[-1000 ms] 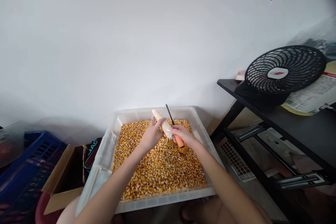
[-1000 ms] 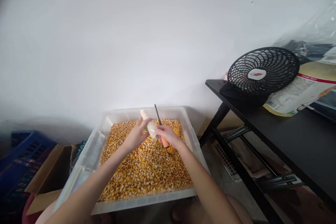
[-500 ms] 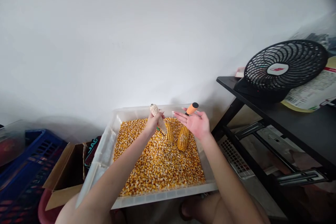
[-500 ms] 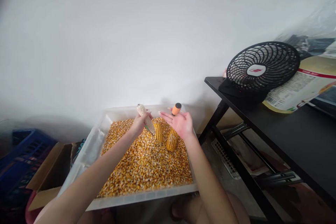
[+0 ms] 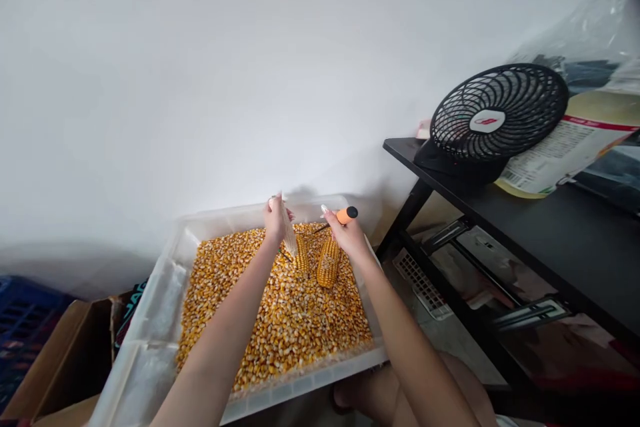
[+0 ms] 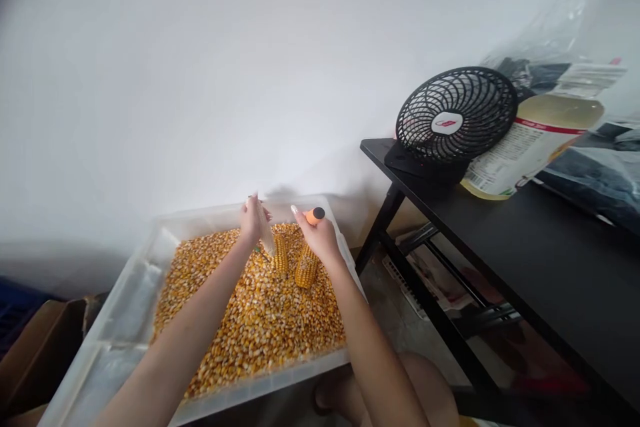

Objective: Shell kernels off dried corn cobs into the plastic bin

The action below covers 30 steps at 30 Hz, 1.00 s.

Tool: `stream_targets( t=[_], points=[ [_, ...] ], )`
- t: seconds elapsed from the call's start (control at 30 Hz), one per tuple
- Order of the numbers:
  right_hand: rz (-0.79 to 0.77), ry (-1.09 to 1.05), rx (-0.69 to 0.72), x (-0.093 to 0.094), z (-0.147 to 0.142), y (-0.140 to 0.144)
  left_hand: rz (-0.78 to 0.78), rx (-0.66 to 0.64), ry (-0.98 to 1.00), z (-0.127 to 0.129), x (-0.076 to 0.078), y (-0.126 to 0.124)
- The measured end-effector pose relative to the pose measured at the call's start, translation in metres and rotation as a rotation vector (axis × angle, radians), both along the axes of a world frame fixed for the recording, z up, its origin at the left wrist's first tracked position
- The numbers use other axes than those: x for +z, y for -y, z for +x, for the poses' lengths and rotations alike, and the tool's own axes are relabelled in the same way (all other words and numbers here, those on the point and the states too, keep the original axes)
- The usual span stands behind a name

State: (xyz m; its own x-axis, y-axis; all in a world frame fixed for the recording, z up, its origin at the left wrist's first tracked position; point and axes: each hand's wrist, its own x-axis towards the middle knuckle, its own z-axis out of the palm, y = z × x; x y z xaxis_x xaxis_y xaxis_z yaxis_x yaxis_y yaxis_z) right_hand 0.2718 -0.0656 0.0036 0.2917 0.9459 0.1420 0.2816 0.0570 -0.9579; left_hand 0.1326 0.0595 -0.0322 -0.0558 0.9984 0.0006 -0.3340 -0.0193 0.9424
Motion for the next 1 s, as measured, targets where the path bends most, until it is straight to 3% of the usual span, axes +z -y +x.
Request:
stream_targets(
  t=[0.13, 0.37, 0.53, 0.77, 1.0],
  points=[
    [0.072, -0.023, -0.066, 0.000, -0.012, -0.003, 0.023, -0.034, 0.028, -0.005, -0.003, -0.003],
    [0.020, -0.244, 0.029, 0.007, -0.028, -0.009, 0.012, -0.084, 0.102, -0.002, -0.004, -0.003],
    [0.028, -0.155, 0.186, 0.023, -0.033, -0.022, -0.058, -0.163, 0.202, -0.003, 0.000, -0.001],
    [0.261, 0.124, -0.104, 0.015, -0.046, -0.037, 0.048, -0.213, 0.154, -0.001, 0.002, 0.003],
    [0.258, 0.141, -0.061, 0.005, -0.055, -0.038, 0.077, -0.132, 0.018, 0.005, 0.011, 0.008]
  ],
)
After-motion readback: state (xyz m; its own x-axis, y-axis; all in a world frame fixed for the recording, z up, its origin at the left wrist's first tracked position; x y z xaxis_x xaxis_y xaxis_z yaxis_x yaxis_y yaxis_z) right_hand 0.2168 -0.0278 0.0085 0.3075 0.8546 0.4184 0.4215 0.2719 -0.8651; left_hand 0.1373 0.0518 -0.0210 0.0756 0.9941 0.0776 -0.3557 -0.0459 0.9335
